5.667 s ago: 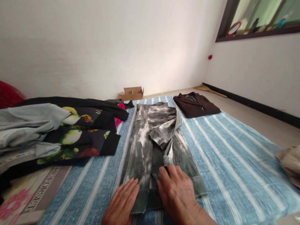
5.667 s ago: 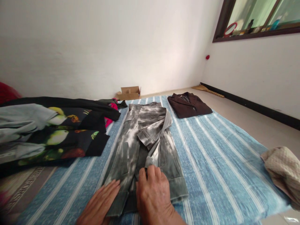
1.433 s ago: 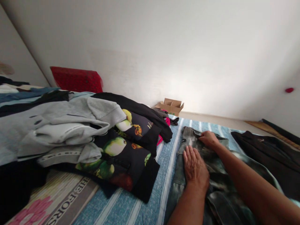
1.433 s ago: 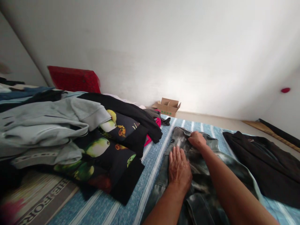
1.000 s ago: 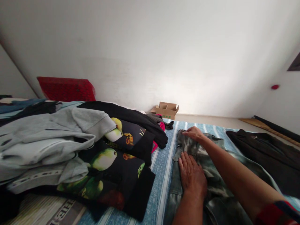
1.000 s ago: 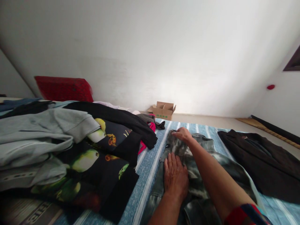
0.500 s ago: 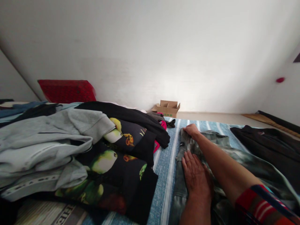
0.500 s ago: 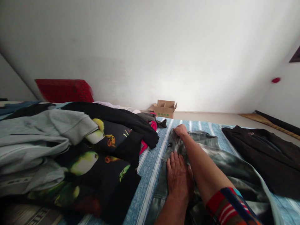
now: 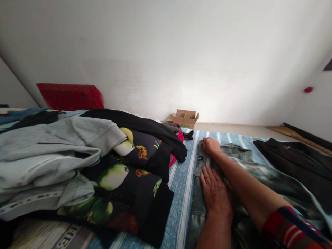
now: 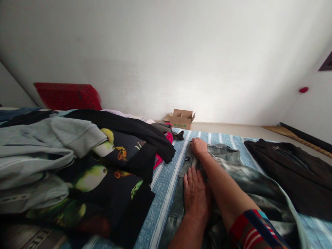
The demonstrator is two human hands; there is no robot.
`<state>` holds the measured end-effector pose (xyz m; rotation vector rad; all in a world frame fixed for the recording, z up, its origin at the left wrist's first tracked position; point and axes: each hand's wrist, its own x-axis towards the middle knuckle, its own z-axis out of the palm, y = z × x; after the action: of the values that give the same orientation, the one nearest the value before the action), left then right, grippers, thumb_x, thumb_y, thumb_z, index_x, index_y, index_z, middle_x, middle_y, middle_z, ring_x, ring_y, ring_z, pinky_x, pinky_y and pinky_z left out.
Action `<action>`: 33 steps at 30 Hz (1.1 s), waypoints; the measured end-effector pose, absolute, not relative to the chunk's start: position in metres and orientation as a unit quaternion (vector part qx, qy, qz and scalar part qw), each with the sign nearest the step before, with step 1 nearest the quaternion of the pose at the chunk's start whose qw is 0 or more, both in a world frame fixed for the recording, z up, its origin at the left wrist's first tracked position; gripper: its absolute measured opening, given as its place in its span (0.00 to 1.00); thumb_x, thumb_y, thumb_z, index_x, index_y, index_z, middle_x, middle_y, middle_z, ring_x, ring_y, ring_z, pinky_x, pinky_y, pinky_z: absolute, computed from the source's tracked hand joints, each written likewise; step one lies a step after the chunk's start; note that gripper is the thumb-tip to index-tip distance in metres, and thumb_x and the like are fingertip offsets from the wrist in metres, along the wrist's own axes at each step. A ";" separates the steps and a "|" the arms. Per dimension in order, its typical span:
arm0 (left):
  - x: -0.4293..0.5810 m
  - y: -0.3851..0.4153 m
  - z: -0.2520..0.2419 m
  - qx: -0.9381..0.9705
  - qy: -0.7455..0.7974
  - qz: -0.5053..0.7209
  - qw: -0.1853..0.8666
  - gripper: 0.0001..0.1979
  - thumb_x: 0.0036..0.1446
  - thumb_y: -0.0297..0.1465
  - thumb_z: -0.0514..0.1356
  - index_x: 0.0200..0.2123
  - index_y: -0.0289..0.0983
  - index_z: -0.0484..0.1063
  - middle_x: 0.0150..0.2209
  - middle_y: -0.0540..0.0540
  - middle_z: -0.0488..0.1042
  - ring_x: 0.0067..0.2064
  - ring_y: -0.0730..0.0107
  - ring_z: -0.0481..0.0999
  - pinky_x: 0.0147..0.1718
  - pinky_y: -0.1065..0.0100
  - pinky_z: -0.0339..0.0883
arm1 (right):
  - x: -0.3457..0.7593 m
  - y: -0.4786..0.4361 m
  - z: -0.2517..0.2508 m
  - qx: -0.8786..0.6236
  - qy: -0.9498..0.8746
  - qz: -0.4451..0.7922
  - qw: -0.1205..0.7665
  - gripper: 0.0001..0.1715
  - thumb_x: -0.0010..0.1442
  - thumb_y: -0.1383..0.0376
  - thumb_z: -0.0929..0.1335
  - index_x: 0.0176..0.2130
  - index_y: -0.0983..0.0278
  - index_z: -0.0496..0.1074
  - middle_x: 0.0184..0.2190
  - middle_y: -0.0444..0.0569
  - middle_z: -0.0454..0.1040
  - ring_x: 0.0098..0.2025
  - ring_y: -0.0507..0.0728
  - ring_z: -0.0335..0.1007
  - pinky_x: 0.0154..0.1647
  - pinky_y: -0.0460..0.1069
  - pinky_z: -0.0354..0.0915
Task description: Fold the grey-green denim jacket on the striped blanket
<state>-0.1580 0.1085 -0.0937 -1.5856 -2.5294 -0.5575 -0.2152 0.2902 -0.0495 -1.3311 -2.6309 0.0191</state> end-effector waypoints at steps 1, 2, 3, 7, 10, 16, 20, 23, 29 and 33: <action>-0.158 0.108 -0.092 -0.521 -0.833 -0.180 0.045 0.26 0.64 0.34 0.46 0.59 0.24 0.62 0.62 0.29 0.58 0.64 0.49 0.55 0.61 0.50 0.52 | -0.214 0.288 -0.046 -0.434 -0.896 -0.006 0.096 0.18 0.65 0.62 0.58 0.46 0.66 0.72 0.45 0.60 0.73 0.47 0.62 0.70 0.41 0.52 0.63; -0.157 0.108 -0.090 -0.521 -0.834 -0.176 0.039 0.26 0.64 0.34 0.46 0.59 0.24 0.62 0.62 0.30 0.57 0.64 0.49 0.54 0.61 0.50 0.51 | -0.213 0.286 -0.043 -0.416 -0.904 -0.018 0.096 0.17 0.65 0.64 0.58 0.46 0.66 0.71 0.46 0.61 0.72 0.49 0.63 0.68 0.43 0.52 0.63; -0.157 0.108 -0.088 -0.521 -0.835 -0.172 0.036 0.26 0.64 0.34 0.46 0.59 0.24 0.62 0.62 0.30 0.57 0.65 0.49 0.54 0.61 0.50 0.51 | -0.211 0.284 -0.039 -0.394 -0.914 -0.028 0.096 0.17 0.65 0.67 0.57 0.46 0.67 0.71 0.46 0.62 0.70 0.50 0.63 0.66 0.44 0.53 0.62; -0.156 0.108 -0.084 -0.518 -0.838 -0.167 0.040 0.26 0.64 0.34 0.45 0.59 0.24 0.61 0.63 0.30 0.56 0.65 0.49 0.51 0.62 0.50 0.49 | -0.203 0.268 -0.034 -0.295 -0.951 -0.041 0.081 0.15 0.63 0.70 0.59 0.44 0.66 0.72 0.46 0.60 0.70 0.52 0.62 0.63 0.50 0.52 0.59; -0.156 0.108 -0.085 -0.517 -0.838 -0.169 0.049 0.26 0.63 0.33 0.45 0.60 0.25 0.61 0.63 0.31 0.57 0.65 0.50 0.52 0.62 0.51 0.50 | -0.196 0.259 -0.044 -0.251 -0.965 -0.026 0.068 0.14 0.64 0.67 0.59 0.41 0.66 0.72 0.43 0.56 0.72 0.47 0.59 0.67 0.47 0.49 0.61; -0.156 0.108 -0.086 -0.516 -0.834 -0.183 0.063 0.25 0.63 0.31 0.45 0.59 0.25 0.61 0.62 0.32 0.60 0.65 0.51 0.54 0.61 0.51 0.51 | -0.187 0.261 -0.069 -0.229 -0.968 0.006 0.104 0.20 0.67 0.62 0.57 0.53 0.67 0.66 0.54 0.57 0.66 0.54 0.58 0.62 0.55 0.51 0.57; -0.156 0.109 -0.084 -0.515 -0.837 -0.177 0.050 0.25 0.63 0.32 0.46 0.60 0.24 0.60 0.62 0.31 0.58 0.65 0.51 0.53 0.62 0.51 0.49 | -0.187 0.269 -0.075 -0.226 -0.967 0.025 0.119 0.22 0.67 0.60 0.57 0.55 0.68 0.64 0.57 0.59 0.63 0.61 0.60 0.54 0.59 0.54 0.53; -0.156 0.109 -0.082 -0.517 -0.837 -0.174 0.040 0.26 0.62 0.32 0.47 0.60 0.25 0.60 0.63 0.32 0.57 0.65 0.50 0.52 0.62 0.51 0.49 | -0.188 0.273 -0.078 -0.232 -0.965 0.039 0.117 0.24 0.67 0.59 0.56 0.57 0.69 0.63 0.59 0.59 0.61 0.60 0.60 0.55 0.59 0.53 0.53; -0.157 0.109 -0.080 -0.520 -0.835 -0.175 0.039 0.26 0.62 0.33 0.47 0.60 0.24 0.59 0.63 0.31 0.57 0.66 0.51 0.52 0.62 0.52 0.48 | -0.188 0.275 -0.082 -0.239 -0.964 0.053 0.107 0.28 0.68 0.56 0.55 0.58 0.72 0.60 0.61 0.62 0.58 0.61 0.61 0.55 0.59 0.54 0.51; -0.158 0.110 -0.079 -0.525 -0.834 -0.165 0.035 0.26 0.63 0.32 0.47 0.60 0.24 0.59 0.63 0.31 0.57 0.65 0.51 0.52 0.62 0.53 0.47 | -0.187 0.270 -0.080 -0.241 -0.964 0.054 0.103 0.28 0.68 0.56 0.56 0.58 0.73 0.60 0.61 0.62 0.57 0.62 0.61 0.52 0.61 0.53 0.48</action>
<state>-0.1581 0.1097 -0.0792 -1.6124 -2.5644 -0.5080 -0.1866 0.2698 -0.0797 -0.7104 -2.8430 0.1597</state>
